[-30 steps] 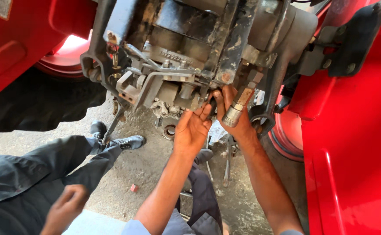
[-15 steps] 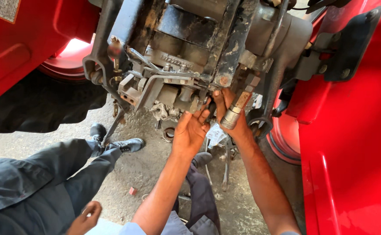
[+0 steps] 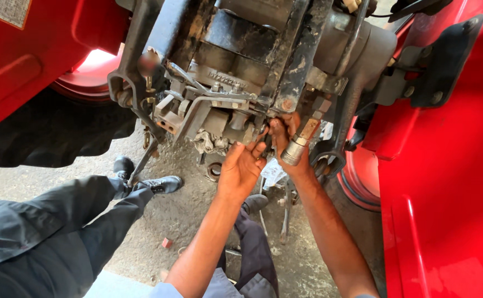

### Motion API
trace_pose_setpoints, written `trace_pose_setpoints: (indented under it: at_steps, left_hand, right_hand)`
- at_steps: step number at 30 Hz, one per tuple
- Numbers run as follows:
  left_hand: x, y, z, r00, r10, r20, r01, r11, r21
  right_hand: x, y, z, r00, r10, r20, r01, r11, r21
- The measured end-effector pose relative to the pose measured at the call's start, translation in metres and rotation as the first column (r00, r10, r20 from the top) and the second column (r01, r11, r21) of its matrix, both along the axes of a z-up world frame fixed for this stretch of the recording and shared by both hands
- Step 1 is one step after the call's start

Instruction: The person works on the rear mechanical assembly of a tractor, using a cloth to wipe components and using a wrench to tighten or loosen bolts while others assist.

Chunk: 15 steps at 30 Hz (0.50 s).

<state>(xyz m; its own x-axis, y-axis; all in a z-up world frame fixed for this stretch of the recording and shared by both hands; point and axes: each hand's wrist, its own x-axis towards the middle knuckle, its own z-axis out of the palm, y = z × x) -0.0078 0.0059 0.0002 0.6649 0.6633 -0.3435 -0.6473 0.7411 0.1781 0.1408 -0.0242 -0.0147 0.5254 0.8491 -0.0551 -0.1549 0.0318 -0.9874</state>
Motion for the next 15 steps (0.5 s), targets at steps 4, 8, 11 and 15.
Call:
trace_pose_setpoints:
  at_steps: [4,8,11,15]
  left_hand:
    - [0.000,-0.002,0.000,1.000,0.011,-0.012,-0.011,1.000,-0.002]
    - [-0.001,-0.001,-0.002,1.000,0.003,-0.015,-0.003,1.000,-0.017]
    - [-0.004,0.003,-0.007,0.999,-0.019,-0.045,0.019,1.000,-0.001]
    - [-0.009,0.002,-0.015,0.997,-0.030,-0.069,0.031,1.000,0.003]
  right_hand:
    - [-0.003,0.005,0.008,0.992,-0.047,-0.114,0.041,0.998,-0.056]
    - [-0.001,0.001,0.014,1.000,-0.013,-0.012,0.012,0.999,-0.034]
    - [0.004,-0.003,0.015,0.996,-0.008,0.087,0.009,1.000,-0.009]
    - [0.013,-0.003,0.016,0.917,0.076,0.390,-0.036,0.993,-0.109]
